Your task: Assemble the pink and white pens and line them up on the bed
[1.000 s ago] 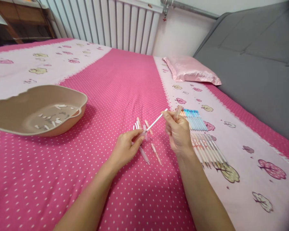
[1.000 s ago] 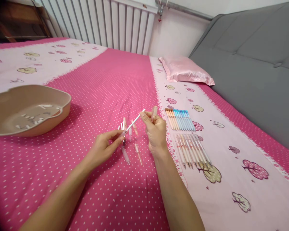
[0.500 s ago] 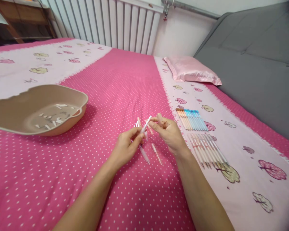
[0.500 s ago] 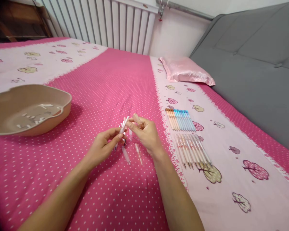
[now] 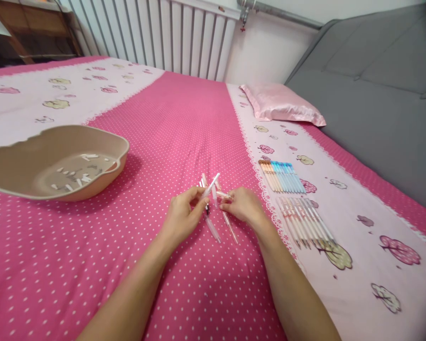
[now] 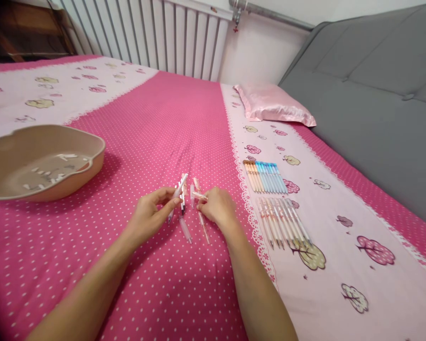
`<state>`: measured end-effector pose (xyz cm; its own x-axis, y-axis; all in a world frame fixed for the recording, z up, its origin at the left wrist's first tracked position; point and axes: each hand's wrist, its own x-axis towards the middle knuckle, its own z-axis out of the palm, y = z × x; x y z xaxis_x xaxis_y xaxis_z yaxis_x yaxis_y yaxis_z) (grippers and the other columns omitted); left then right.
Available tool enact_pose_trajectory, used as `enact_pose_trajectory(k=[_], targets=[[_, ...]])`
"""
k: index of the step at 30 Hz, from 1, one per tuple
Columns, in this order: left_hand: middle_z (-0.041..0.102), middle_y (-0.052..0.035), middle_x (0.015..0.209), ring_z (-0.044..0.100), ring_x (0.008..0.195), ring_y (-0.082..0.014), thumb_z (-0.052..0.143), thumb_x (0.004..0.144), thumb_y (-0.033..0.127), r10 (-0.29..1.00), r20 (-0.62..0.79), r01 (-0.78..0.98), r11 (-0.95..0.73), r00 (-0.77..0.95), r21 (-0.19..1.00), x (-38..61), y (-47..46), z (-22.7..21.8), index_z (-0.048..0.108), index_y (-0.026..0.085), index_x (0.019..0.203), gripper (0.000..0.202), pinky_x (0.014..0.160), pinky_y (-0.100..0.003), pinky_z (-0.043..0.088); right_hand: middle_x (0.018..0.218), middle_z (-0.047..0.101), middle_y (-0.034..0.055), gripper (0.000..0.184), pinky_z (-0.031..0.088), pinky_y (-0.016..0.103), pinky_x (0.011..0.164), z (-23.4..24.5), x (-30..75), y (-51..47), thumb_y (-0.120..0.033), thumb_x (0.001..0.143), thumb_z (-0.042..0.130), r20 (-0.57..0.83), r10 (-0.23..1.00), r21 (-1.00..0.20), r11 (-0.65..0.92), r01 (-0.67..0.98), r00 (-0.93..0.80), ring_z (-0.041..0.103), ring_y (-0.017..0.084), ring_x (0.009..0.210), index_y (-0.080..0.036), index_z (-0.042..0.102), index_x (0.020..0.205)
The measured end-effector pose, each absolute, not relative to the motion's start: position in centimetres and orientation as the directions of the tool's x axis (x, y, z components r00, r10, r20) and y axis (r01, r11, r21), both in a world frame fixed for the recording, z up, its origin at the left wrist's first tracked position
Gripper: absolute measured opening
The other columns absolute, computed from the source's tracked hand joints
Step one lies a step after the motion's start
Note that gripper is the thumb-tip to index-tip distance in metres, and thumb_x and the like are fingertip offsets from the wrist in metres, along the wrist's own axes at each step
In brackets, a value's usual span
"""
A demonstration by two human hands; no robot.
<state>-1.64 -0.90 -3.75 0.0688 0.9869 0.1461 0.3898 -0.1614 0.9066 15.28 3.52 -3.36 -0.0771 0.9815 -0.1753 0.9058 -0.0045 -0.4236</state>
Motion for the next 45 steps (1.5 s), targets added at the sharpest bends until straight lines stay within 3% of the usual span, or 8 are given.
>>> enact_pose_trajectory(k=[3,7,10,14,18,28,36,45], targets=[[0.068,-0.0056,0.083,0.063,0.074,-0.0175,0.052,0.084,0.031,0.985,0.155,0.386,-0.17,0.07,0.907,-1.7,-0.9,-3.8,0.062,0.015,0.089,0.019,0.068,-0.03,0.047,0.056,0.059,0.0029,0.018,0.032,0.028,0.053,-3.1,15.9,3.6,-0.031,0.067,0.07,-0.154,0.981,-0.643,-0.008,0.766,-0.118,0.054,0.017,0.056,-0.019,0.064,0.056],[0.069,-0.0055,0.083,0.063,0.074,-0.0173,0.052,0.084,0.031,0.983,0.163,0.398,-0.181,0.081,0.899,-1.8,-0.9,-4.0,0.062,0.016,0.09,0.019,0.069,-0.03,0.047,0.078,0.066,0.0048,0.016,0.038,0.026,0.06,-1.7,16.2,3.3,-0.033,0.066,0.073,-0.083,0.981,-0.971,-0.04,0.236,-0.176,0.056,0.013,0.067,-0.019,0.066,0.067],[0.069,-0.0054,0.082,0.062,0.073,-0.0171,0.051,0.084,0.032,0.983,0.158,0.42,-0.185,0.097,0.889,-1.8,-0.9,-4.1,0.063,0.016,0.091,0.02,0.068,-0.029,0.047,0.071,0.061,-0.0007,0.021,0.028,0.021,0.045,-0.8,16.0,2.8,-0.034,0.065,0.075,-0.097,0.976,-0.994,-0.106,-0.038,-0.194,0.039,0.005,0.048,-0.018,0.066,0.075],[0.068,-0.0045,0.08,0.061,0.071,-0.0165,0.05,0.085,0.032,0.982,0.151,0.444,-0.186,0.113,0.877,-1.8,-1.0,-4.2,0.063,0.017,0.092,0.021,0.067,-0.028,0.047,0.064,0.057,-0.0052,0.029,0.013,0.02,0.038,-0.3,15.5,2.6,-0.032,0.065,0.076,-0.07,0.983,-0.973,-0.104,-0.205,-0.168,0.023,0.002,0.041,-0.019,0.066,0.09],[0.068,-0.004,0.081,0.061,0.071,-0.0162,0.05,0.085,0.032,0.981,0.144,0.459,-0.188,0.13,0.868,-1.8,-1.0,-4.1,0.063,0.017,0.093,0.021,0.067,-0.028,0.046,0.071,0.064,-0.0026,0.035,0.014,0.02,0.038,-0.3,15.3,2.6,-0.031,0.067,0.075,-0.042,0.991,-0.974,-0.069,-0.216,-0.128,0.024,0.002,0.041,-0.02,0.066,0.098],[0.067,-0.0042,0.078,0.06,0.069,-0.0158,0.047,0.087,0.034,0.976,0.156,0.473,-0.21,0.15,0.856,-1.7,-1.2,-4.0,0.062,0.017,0.093,0.023,0.064,-0.027,0.045,0.078,0.066,0.0003,0.023,0.03,0.021,0.045,-0.3,14.9,2.6,-0.03,0.065,0.075,0.028,0.997,-0.99,0.018,-0.137,-0.071,0.046,0.006,0.053,-0.019,0.064,0.082],[0.066,-0.0032,0.075,0.058,0.065,-0.0149,0.048,0.087,0.034,0.979,0.143,0.491,-0.198,0.147,0.848,-1.8,-1.2,-3.8,0.063,0.017,0.091,0.023,0.062,-0.027,0.043,0.079,0.065,0.0002,0.02,0.033,0.021,0.047,-0.3,14.9,2.6,-0.032,0.067,0.075,0.098,0.994,-0.994,0.095,-0.062,-0.049,0.047,0.007,0.057,-0.019,0.067,0.08],[0.061,-0.0028,0.075,0.055,0.066,-0.0143,0.047,0.087,0.034,0.982,0.143,0.406,-0.18,0.12,0.896,-1.8,-1.2,-3.9,0.057,0.017,0.088,0.02,0.061,-0.026,0.042,0.077,0.066,0.0015,0.025,0.027,0.021,0.042,-0.5,15.0,2.7,-0.032,0.063,0.076,-0.008,1.0,-0.989,-0.013,-0.148,-0.028,0.039,0.005,0.049,-0.017,0.067,0.081]])
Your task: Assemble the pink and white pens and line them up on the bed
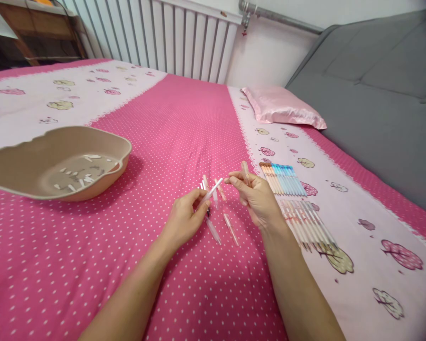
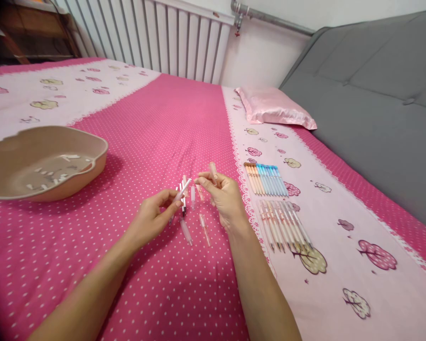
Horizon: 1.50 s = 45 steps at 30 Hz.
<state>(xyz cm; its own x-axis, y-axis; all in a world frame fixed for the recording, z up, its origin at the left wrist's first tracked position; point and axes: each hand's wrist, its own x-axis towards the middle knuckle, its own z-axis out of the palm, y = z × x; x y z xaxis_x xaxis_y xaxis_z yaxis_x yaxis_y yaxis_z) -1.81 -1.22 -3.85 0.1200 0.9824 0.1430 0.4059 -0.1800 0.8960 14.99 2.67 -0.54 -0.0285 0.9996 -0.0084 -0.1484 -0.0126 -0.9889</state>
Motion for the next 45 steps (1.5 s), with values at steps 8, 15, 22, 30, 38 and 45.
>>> enact_pose_trajectory(k=[8,15,22,30,38,45], targets=[[0.048,0.0021,0.068,0.046,0.059,-0.0117,0.045,0.087,0.033,0.993,0.108,0.291,-0.115,0.04,0.95,-1.9,-1.4,-3.2,0.047,0.019,0.077,0.018,0.055,-0.025,0.036,0.069,0.062,-0.0013,0.029,0.02,0.018,0.036,-1.6,14.4,2.7,-0.035,0.063,0.077,-0.187,0.959,-0.962,-0.223,-0.156,-0.214,0.03,0.002,0.042,-0.014,0.065,0.078],[0.032,0.0063,0.055,0.032,0.049,-0.0078,0.057,0.079,0.04,0.99,0.139,0.329,-0.121,-0.031,0.937,-1.7,-1.0,-3.5,0.043,0.019,0.064,0.029,0.046,-0.022,0.025,0.062,0.056,-0.0049,0.029,0.017,0.017,0.033,-2.4,13.2,2.3,-0.033,0.062,0.078,-0.252,0.915,-0.936,-0.313,-0.161,-0.317,0.027,0.001,0.039,-0.013,0.065,0.079],[0.037,0.0053,0.054,0.034,0.048,-0.0087,0.056,0.079,0.04,0.993,0.105,0.351,-0.081,-0.05,0.933,-1.9,-1.0,-3.5,0.051,0.017,0.067,0.026,0.046,-0.023,0.025,0.062,0.057,-0.0051,0.031,0.017,0.017,0.032,-2.4,12.7,2.1,-0.033,0.061,0.079,-0.266,0.905,-0.917,-0.344,-0.202,-0.332,0.026,0.0,0.038,-0.013,0.065,0.08],[0.04,0.0053,0.053,0.037,0.048,-0.0095,0.055,0.08,0.038,0.989,0.121,0.388,-0.08,-0.083,0.918,-1.9,-0.9,-4.0,0.058,0.017,0.076,0.022,0.046,-0.023,0.027,0.065,0.055,-0.0021,0.022,0.036,0.015,0.041,-1.5,12.8,2.8,-0.024,0.089,0.049,-0.372,0.853,-0.694,-0.517,-0.501,-0.366,0.031,0.002,0.039,-0.015,0.061,0.073],[0.046,0.0044,0.052,0.04,0.046,-0.0101,0.055,0.08,0.039,0.991,0.118,0.411,-0.081,-0.067,0.908,-1.9,-1.0,-3.9,0.06,0.017,0.077,0.023,0.046,-0.023,0.028,0.067,0.056,-0.0007,0.013,0.047,0.017,0.053,-2.2,13.0,3.3,-0.021,0.088,0.052,-0.463,0.834,-0.594,-0.543,-0.593,-0.3,0.051,0.007,0.054,-0.017,0.065,0.086],[0.044,0.0048,0.053,0.04,0.048,-0.0097,0.056,0.079,0.039,0.989,0.126,0.393,-0.088,-0.072,0.915,-2.0,-1.0,-4.1,0.06,0.016,0.079,0.023,0.047,-0.022,0.027,0.065,0.058,-0.0003,0.019,0.05,0.016,0.056,-2.2,12.6,3.0,-0.018,0.091,0.051,-0.398,0.861,-0.599,-0.506,-0.62,-0.317,0.055,0.007,0.057,-0.014,0.066,0.078]])
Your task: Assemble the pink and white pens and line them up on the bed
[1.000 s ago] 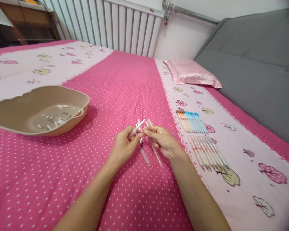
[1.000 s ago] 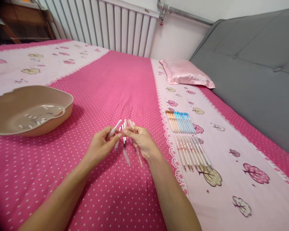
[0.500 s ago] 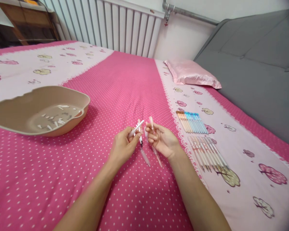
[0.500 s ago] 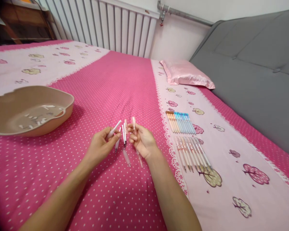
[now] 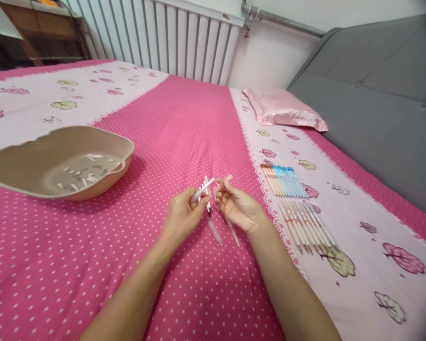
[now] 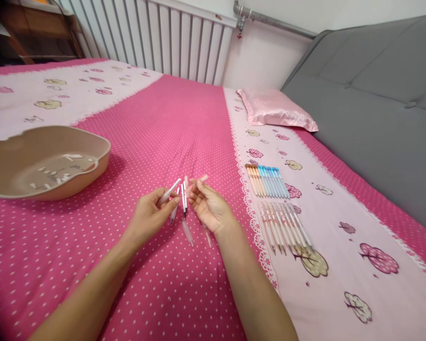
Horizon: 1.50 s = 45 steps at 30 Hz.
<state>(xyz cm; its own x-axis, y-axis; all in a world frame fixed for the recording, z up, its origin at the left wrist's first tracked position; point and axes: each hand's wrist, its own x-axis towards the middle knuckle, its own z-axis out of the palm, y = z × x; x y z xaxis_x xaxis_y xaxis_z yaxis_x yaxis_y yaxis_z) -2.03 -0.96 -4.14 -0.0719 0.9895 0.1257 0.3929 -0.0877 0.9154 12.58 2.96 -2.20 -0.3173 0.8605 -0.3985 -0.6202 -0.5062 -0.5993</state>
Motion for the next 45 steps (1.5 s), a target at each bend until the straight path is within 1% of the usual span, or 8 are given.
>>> enact_pose_trajectory(k=[5,9,14,21,28,30,35,45], targets=[[0.041,0.0052,0.053,0.038,0.048,-0.0098,0.055,0.079,0.04,0.989,0.115,0.429,-0.063,-0.097,0.901,-2.0,-0.9,-4.2,0.06,0.015,0.079,0.025,0.048,-0.023,0.026,0.064,0.062,0.0016,0.025,0.052,0.018,0.058,-2.3,12.3,2.9,-0.016,0.093,0.044,-0.433,0.843,-0.595,-0.533,-0.602,-0.319,0.059,0.008,0.057,-0.012,0.065,0.079],[0.041,0.0051,0.053,0.037,0.049,-0.0099,0.054,0.079,0.04,0.988,0.114,0.455,-0.056,-0.102,0.889,-2.0,-0.8,-4.2,0.059,0.015,0.077,0.025,0.048,-0.023,0.026,0.064,0.063,0.0014,0.016,0.052,0.018,0.058,-2.7,12.4,3.0,-0.017,0.091,0.051,-0.4,0.845,-0.595,-0.534,-0.601,-0.356,0.059,0.008,0.056,-0.012,0.065,0.085],[0.04,0.0052,0.053,0.037,0.049,-0.0098,0.054,0.079,0.041,0.989,0.105,0.454,-0.047,-0.104,0.89,-2.0,-0.8,-4.2,0.056,0.016,0.073,0.026,0.048,-0.023,0.025,0.065,0.063,0.001,0.016,0.052,0.018,0.059,-2.9,12.3,2.9,-0.018,0.09,0.053,-0.398,0.849,-0.615,-0.529,-0.585,-0.349,0.059,0.008,0.056,-0.013,0.066,0.082],[0.036,0.006,0.052,0.033,0.047,-0.0078,0.057,0.078,0.049,0.987,0.11,0.426,-0.051,-0.114,0.903,-1.9,-0.9,-4.0,0.039,0.019,0.059,0.04,0.047,-0.022,0.024,0.065,0.063,0.0001,0.015,0.052,0.018,0.059,-3.1,12.1,2.7,-0.017,0.089,0.054,-0.421,0.835,-0.621,-0.551,-0.558,-0.355,0.058,0.007,0.056,-0.012,0.067,0.083],[0.036,0.0059,0.054,0.035,0.049,-0.0089,0.056,0.079,0.05,0.988,0.121,0.433,-0.069,-0.094,0.899,-2.0,-1.0,-3.9,0.042,0.019,0.064,0.037,0.048,-0.023,0.024,0.063,0.063,0.0009,0.022,0.052,0.017,0.059,-2.9,12.2,3.0,-0.017,0.092,0.048,-0.445,0.802,-0.557,-0.597,-0.578,-0.399,0.058,0.007,0.056,-0.012,0.065,0.078],[0.037,0.0052,0.056,0.035,0.051,-0.0099,0.049,0.083,0.05,0.985,0.154,0.496,-0.094,-0.083,0.863,-2.0,-1.1,-3.6,0.04,0.019,0.064,0.037,0.049,-0.024,0.025,0.063,0.063,0.0006,0.025,0.052,0.017,0.059,-2.6,12.4,3.2,-0.017,0.092,0.048,-0.428,0.822,-0.547,-0.567,-0.616,-0.376,0.057,0.007,0.055,-0.013,0.063,0.073],[0.048,0.0003,0.064,0.044,0.059,-0.0142,0.032,0.092,0.04,0.986,0.167,0.589,-0.152,0.03,0.794,-2.0,-1.5,-3.2,0.043,0.019,0.07,0.033,0.055,-0.027,0.03,0.067,0.064,0.0006,0.022,0.052,0.017,0.058,-2.6,13.0,3.4,-0.017,0.091,0.051,-0.365,0.904,-0.584,-0.409,-0.701,-0.224,0.059,0.007,0.058,-0.015,0.063,0.073],[0.046,0.0005,0.064,0.042,0.058,-0.0147,0.031,0.092,0.037,0.99,0.12,0.651,-0.136,0.068,0.747,-1.9,-1.3,-3.2,0.038,0.02,0.067,0.031,0.056,-0.027,0.027,0.07,0.062,-0.0006,0.008,0.046,0.016,0.056,-2.7,12.7,3.0,-0.023,0.078,0.067,-0.205,0.978,-0.779,-0.182,-0.6,-0.03,0.054,0.006,0.059,-0.016,0.067,0.077]])
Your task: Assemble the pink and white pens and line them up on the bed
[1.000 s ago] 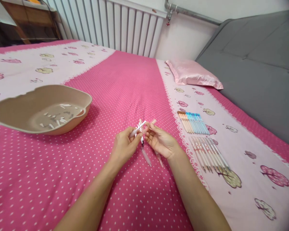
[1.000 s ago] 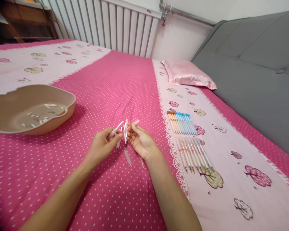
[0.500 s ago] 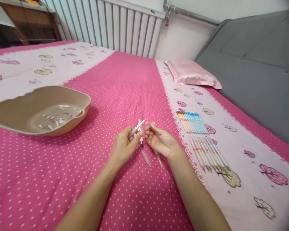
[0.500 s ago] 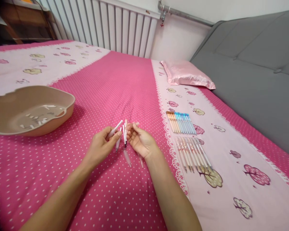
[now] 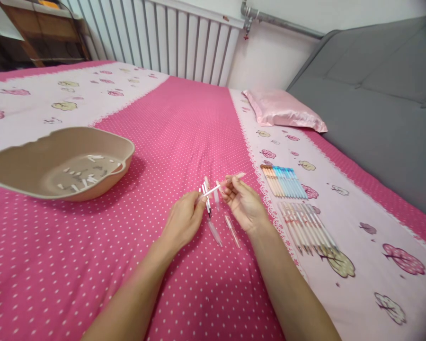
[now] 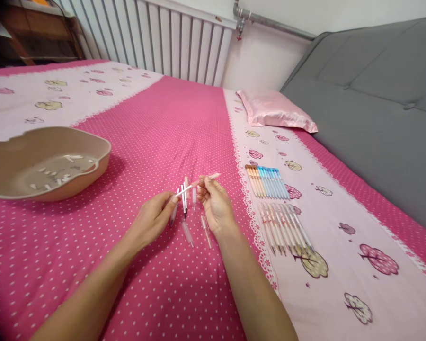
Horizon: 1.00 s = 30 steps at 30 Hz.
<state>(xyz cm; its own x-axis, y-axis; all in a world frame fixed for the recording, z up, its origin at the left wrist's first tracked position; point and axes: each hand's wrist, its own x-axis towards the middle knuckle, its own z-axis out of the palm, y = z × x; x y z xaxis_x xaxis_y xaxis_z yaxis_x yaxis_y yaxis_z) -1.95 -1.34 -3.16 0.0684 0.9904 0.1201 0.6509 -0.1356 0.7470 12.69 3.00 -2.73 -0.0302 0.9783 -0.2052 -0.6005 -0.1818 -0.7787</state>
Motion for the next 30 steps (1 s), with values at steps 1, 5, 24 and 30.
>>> enact_pose_trajectory(k=[1,5,24,30], targets=[[0.046,0.0005,0.064,0.042,0.058,-0.0147,0.031,0.092,0.037,0.991,0.119,0.651,-0.133,0.066,0.747,-1.94,-1.35,-3.11,0.038,0.02,0.066,0.031,0.056,-0.027,0.027,0.071,0.062,-0.001,0.009,0.045,0.016,0.055,-2.81,12.7,3.0,-0.025,0.077,0.068,-0.188,0.982,-0.791,-0.162,-0.589,-0.017,0.053,0.006,0.059,-0.016,0.067,0.078],[0.046,0.0004,0.062,0.042,0.056,-0.0145,0.031,0.092,0.035,0.992,0.116,0.658,-0.125,0.058,0.742,-1.91,-1.4,-2.93,0.039,0.02,0.065,0.032,0.055,-0.027,0.026,0.072,0.06,-0.0021,0.016,0.043,0.017,0.055,-3.03,12.77,3.02,-0.031,0.071,0.073,-0.128,0.992,-0.843,-0.108,-0.527,0.002,0.051,0.006,0.059,-0.018,0.067,0.079],[0.053,-0.0027,0.072,0.048,0.068,-0.0165,0.032,0.091,0.028,0.979,0.159,0.567,-0.204,0.128,0.798,-2.0,-1.24,-3.44,0.048,0.018,0.073,0.026,0.063,-0.028,0.033,0.071,0.059,-0.0015,0.016,0.038,0.021,0.058,-2.57,12.35,2.53,-0.031,0.074,0.067,-0.035,0.998,-0.973,-0.045,-0.224,-0.049,0.048,0.008,0.06,-0.017,0.07,0.083],[0.057,-0.0032,0.071,0.049,0.066,-0.0163,0.035,0.091,0.031,0.981,0.14,0.518,-0.189,0.134,0.834,-1.89,-1.18,-3.46,0.056,0.017,0.078,0.028,0.062,-0.028,0.034,0.07,0.061,-0.0012,0.014,0.042,0.023,0.065,-2.57,12.48,2.62,-0.029,0.074,0.067,0.0,0.998,-0.981,-0.013,-0.194,-0.068,0.053,0.01,0.066,-0.018,0.07,0.083]])
